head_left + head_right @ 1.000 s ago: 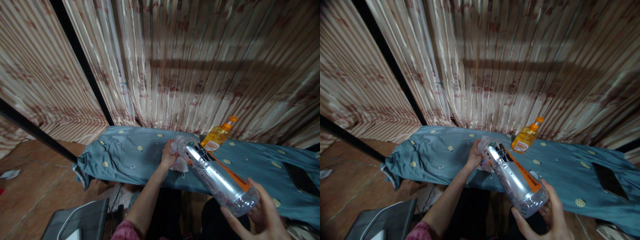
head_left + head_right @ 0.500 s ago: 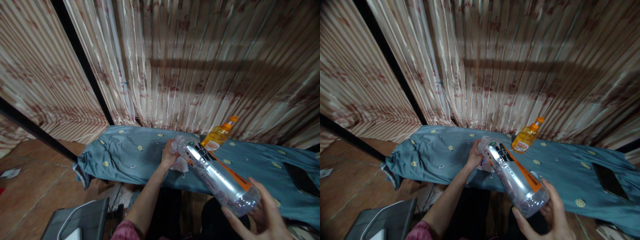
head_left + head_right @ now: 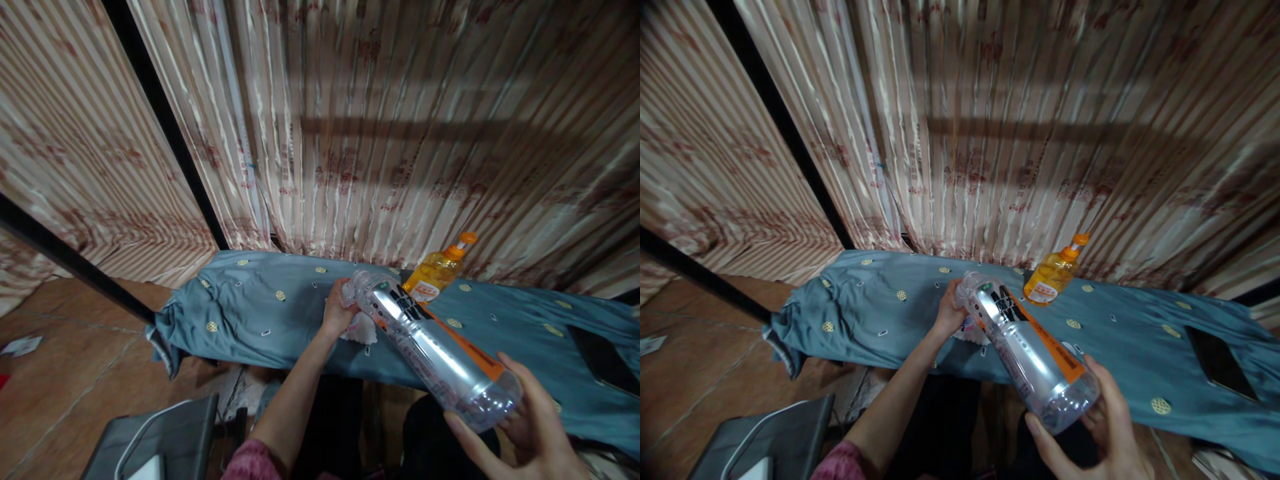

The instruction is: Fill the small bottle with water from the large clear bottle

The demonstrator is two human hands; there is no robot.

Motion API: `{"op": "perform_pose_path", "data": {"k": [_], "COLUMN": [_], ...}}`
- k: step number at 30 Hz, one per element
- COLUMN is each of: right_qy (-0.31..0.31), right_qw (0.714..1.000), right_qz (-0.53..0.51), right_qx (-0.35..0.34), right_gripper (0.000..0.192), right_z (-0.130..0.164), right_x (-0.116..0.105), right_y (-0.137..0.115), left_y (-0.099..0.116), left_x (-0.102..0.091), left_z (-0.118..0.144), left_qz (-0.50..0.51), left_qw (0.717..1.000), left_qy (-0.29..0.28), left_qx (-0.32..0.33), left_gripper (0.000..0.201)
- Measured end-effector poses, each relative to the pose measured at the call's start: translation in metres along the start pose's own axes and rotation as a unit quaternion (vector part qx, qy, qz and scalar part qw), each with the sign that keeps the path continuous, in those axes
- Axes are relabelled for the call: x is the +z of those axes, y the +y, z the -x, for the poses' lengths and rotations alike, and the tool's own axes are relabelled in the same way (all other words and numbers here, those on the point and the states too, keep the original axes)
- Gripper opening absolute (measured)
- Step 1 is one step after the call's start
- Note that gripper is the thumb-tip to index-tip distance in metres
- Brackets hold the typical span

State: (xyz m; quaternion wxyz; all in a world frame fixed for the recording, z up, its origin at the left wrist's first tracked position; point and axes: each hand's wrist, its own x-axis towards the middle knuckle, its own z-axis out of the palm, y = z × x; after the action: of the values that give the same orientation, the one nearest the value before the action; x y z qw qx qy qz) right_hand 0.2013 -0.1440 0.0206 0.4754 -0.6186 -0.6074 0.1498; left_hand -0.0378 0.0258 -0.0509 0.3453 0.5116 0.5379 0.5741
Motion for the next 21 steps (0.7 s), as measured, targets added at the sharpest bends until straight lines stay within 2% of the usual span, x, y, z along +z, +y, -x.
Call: {"op": "perform_pose_path", "data": {"k": [7,13,21], "right_qy": [0.000,-0.003,-0.002], "right_qw": [1.000,1.000,1.000], "right_qz": [-0.008,-0.001,0.002], "right_qx": [0.016,-0.004,0.005], "right_gripper": [0.102,0.100,0.102], "right_z": [-0.0003,-0.0009,0.0002], "right_x": [0.0007,0.0007,0.0006], "right_y": [-0.0018,-0.0020,-0.0014], "left_y": [-0.0017,-0.0034,-0.0039], "left_x": [0.0000,0.0003,0.0010], "left_z": [0.0000,-0.0001,-0.0001], "left_qz": [0.000,-0.009,-0.004], "left_qw": [1.000,1.000,1.000], "left_qy": [-0.005,-0.005,-0.001], "left_qx": [0.010,0.014,0.012], "left_gripper": [0.054,0.055,0.054]}}
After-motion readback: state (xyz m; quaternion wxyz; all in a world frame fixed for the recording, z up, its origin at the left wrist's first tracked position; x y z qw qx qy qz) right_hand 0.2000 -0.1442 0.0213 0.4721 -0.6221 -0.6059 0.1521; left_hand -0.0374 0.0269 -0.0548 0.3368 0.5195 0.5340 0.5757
